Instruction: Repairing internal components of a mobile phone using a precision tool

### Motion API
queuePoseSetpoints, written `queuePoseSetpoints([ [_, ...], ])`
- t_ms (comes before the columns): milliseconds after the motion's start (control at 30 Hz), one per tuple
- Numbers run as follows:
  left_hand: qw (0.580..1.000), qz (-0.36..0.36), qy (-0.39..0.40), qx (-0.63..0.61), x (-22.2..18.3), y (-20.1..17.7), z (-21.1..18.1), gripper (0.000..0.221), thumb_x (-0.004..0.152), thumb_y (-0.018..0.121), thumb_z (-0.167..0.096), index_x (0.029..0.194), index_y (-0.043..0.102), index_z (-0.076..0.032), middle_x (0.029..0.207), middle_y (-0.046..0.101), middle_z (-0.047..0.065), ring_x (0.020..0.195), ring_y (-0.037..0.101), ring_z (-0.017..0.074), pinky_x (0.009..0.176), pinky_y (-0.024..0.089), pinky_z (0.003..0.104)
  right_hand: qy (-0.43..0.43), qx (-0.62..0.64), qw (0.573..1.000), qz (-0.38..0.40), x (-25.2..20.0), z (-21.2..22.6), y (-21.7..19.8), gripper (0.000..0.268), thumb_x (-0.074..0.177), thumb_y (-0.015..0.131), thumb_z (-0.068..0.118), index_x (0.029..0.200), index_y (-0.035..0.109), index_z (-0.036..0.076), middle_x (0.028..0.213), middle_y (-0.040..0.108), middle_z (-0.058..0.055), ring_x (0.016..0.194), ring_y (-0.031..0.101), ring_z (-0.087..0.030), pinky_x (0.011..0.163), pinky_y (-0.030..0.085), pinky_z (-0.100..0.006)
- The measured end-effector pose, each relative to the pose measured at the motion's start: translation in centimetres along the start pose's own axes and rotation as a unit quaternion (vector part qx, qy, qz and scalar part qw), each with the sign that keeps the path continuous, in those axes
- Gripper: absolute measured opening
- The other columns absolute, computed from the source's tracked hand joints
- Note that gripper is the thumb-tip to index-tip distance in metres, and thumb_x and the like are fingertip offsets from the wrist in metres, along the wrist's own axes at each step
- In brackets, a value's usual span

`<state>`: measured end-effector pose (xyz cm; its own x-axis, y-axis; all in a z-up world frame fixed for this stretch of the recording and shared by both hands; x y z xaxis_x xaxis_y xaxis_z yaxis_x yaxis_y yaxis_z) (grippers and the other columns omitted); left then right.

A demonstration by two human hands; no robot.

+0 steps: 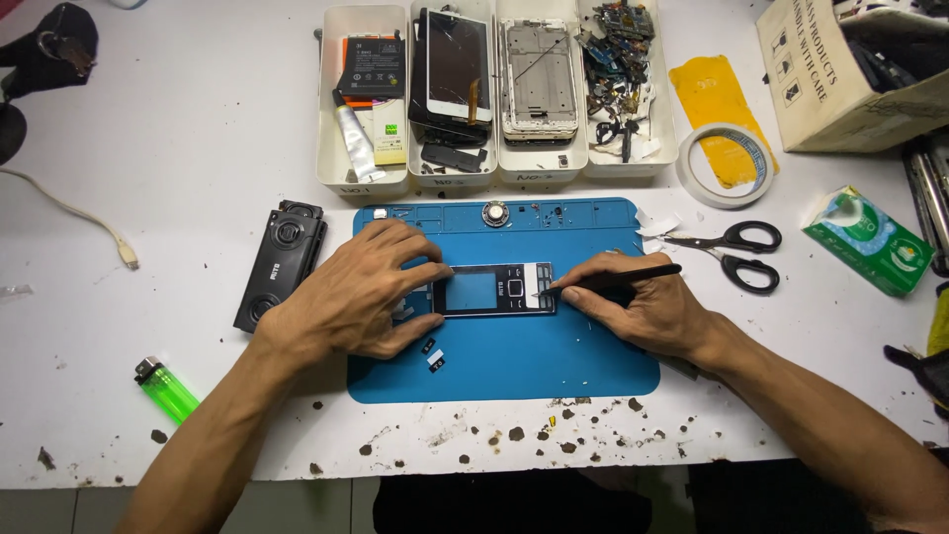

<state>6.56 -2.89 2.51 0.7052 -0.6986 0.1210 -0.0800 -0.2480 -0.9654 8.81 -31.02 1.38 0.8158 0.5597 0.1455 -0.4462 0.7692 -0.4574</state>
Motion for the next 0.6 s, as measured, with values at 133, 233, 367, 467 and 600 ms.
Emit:
queuePoseSetpoints([
  [133,1.000,0.000,-0.003,-0.019,-0.1,0.0,0.2,0.040,0.086,0.069,-0.046,0.109,0.074,-0.014,0.106,0.072,0.011,0.115,0.066,0.0304,0.111,0.044,0.053,0.011,0.014,1.000,0.003,0.1,0.4,-0.1,0.013,0.091,0.072,0.008,0.102,0.078,0.004,0.081,0.081,-0.018,0.078,0.078,-0.022,0.069,0.064,-0.033],
  [233,1.000,0.007,0.003,-0.020,-0.3,0.2,0.2,0.040,0.087,0.068,-0.044,0.111,0.074,-0.014,0.108,0.071,0.012,0.117,0.065,0.0305,0.111,0.045,0.052,0.033,0.070,0.997,-0.014,-0.3,-0.7,0.1,0.016,0.093,0.068,0.007,0.106,0.076,0.002,0.082,0.082,-0.016,0.081,0.077,-0.020,0.075,0.065,-0.033],
  [367,1.000,0.001,0.011,-0.023,-0.3,0.2,0.2,0.039,0.087,0.067,-0.041,0.113,0.072,-0.012,0.109,0.071,0.012,0.116,0.064,0.0297,0.110,0.046,0.050,0.011,0.072,0.997,0.003,-0.1,-0.6,-0.4,0.019,0.091,0.070,0.006,0.109,0.077,0.002,0.086,0.083,-0.018,0.085,0.079,-0.023,0.076,0.066,-0.036],
  [467,1.000,-0.002,0.011,-0.018,-0.2,0.3,0.2,0.039,0.087,0.066,-0.041,0.114,0.072,-0.013,0.110,0.070,0.011,0.115,0.064,0.0281,0.110,0.046,0.049,-0.001,0.069,0.997,0.016,0.1,-0.4,-0.7,0.020,0.089,0.071,0.004,0.107,0.079,0.002,0.088,0.084,-0.018,0.087,0.080,-0.025,0.077,0.066,-0.038],
  [600,1.000,-0.016,0.016,-0.022,-0.5,1.0,0.6,0.041,0.087,0.066,-0.040,0.117,0.070,-0.012,0.113,0.068,0.009,0.116,0.062,0.0272,0.110,0.045,0.049,0.000,0.077,0.997,0.018,0.2,-0.4,-0.7,0.019,0.088,0.072,0.004,0.105,0.080,0.002,0.088,0.085,-0.018,0.088,0.082,-0.025,0.077,0.067,-0.039],
])
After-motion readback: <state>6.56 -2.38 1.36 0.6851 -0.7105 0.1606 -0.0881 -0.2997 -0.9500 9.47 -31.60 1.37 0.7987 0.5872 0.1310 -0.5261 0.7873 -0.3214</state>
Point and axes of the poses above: each hand's wrist, its own x-axis towards the middle knuckle, its own y-axis out of the palm, z = x × y, the point moved 4 cm from there along x, towards the middle knuckle
